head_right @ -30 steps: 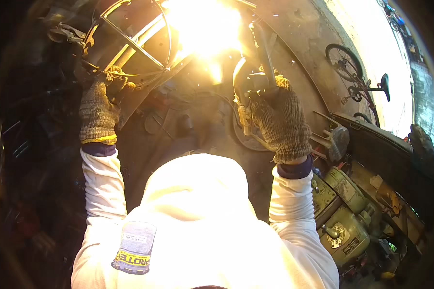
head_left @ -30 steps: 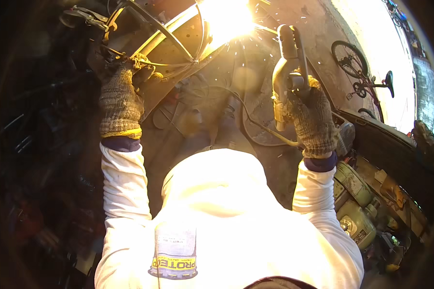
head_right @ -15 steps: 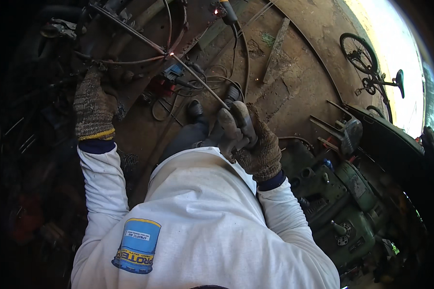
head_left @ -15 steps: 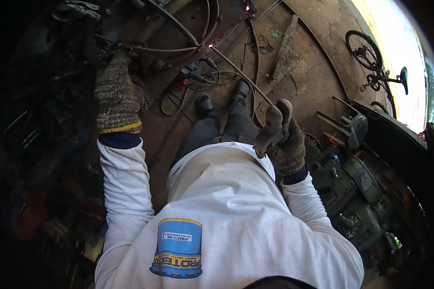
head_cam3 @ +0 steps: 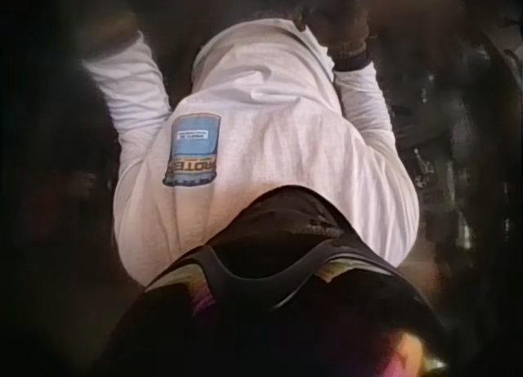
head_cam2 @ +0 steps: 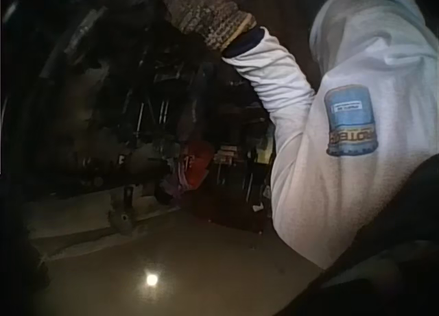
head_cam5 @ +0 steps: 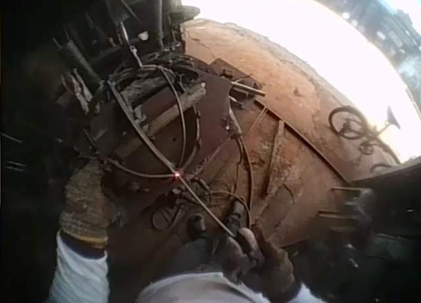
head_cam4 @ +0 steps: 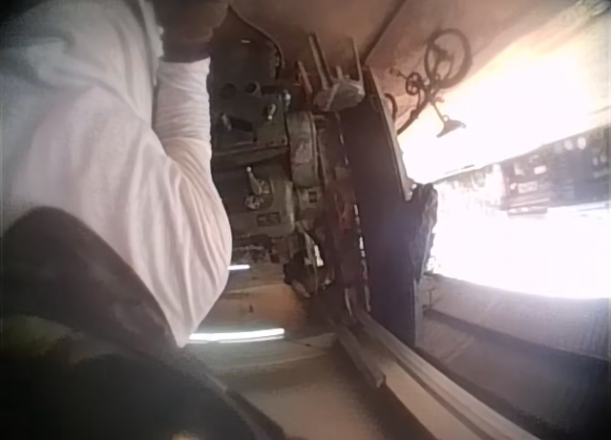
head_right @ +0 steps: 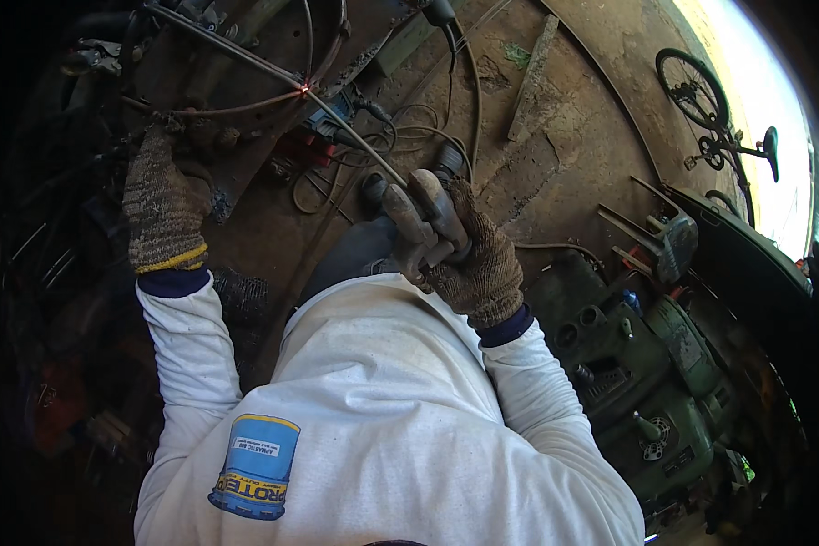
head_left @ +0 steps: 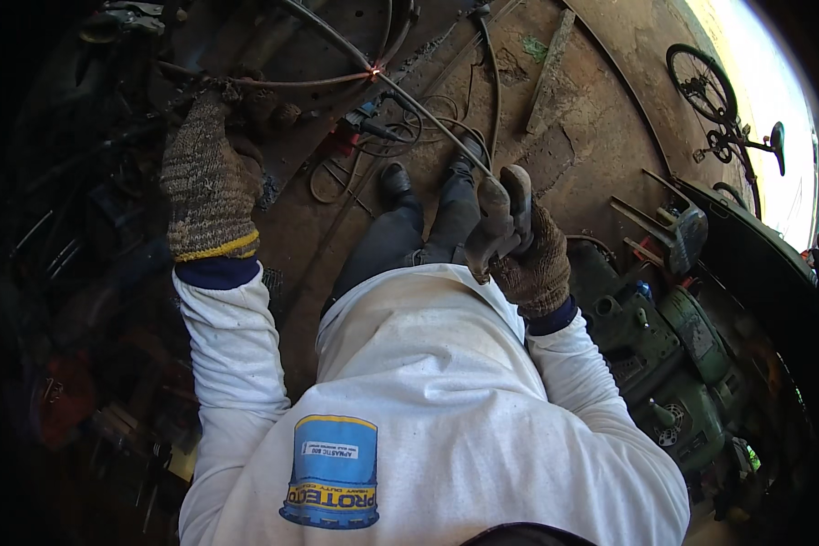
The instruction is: The person welds metal components together and grinds down the surface. They use a welding torch to join metal rods and pieces on a circular frame, then use an angle grinder to smooth the joints, and finally use a wrench to adjust parts of the assembly.
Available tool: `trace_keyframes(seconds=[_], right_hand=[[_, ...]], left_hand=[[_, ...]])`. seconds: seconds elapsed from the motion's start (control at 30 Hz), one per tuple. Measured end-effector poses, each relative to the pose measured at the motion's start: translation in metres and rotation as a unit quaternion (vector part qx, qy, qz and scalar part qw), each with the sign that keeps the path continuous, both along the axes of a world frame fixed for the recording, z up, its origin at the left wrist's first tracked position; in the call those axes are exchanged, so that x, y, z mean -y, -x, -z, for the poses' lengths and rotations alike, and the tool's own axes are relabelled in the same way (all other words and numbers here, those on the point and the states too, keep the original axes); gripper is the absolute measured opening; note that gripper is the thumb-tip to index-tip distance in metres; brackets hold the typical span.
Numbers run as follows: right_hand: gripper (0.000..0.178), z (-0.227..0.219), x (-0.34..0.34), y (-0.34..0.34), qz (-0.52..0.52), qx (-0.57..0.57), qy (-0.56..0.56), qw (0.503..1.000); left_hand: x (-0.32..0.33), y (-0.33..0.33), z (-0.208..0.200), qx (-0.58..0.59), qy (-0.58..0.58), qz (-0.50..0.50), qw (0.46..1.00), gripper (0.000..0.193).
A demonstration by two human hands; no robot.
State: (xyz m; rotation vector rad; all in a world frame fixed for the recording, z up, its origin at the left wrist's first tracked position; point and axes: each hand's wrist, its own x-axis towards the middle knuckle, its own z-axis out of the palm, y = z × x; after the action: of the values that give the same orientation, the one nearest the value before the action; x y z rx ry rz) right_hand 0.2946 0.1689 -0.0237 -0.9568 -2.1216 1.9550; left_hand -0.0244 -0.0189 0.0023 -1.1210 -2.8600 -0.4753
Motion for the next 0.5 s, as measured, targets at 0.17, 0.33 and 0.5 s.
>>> trace_keyframes(seconds=[0.17,0.33,0.5], right_hand=[[0.068,-0.007,0.004,0.01,0.058,-0.045,0.131,0.989],[0.07,0.003,0.003,0.004,0.051,-0.066,0.14,0.987],[0.078,0.004,0.003,0.006,0.059,-0.067,0.14,0.986]], left_hand=[[0.002,0.001,0.0,-0.055,0.019,0.033,0.998,0.045],[0.001,-0.003,-0.004,0.0,0.013,0.01,1.0,0.044],[0.001,0.001,-0.001,0.069,-0.051,0.014,0.996,0.042]])
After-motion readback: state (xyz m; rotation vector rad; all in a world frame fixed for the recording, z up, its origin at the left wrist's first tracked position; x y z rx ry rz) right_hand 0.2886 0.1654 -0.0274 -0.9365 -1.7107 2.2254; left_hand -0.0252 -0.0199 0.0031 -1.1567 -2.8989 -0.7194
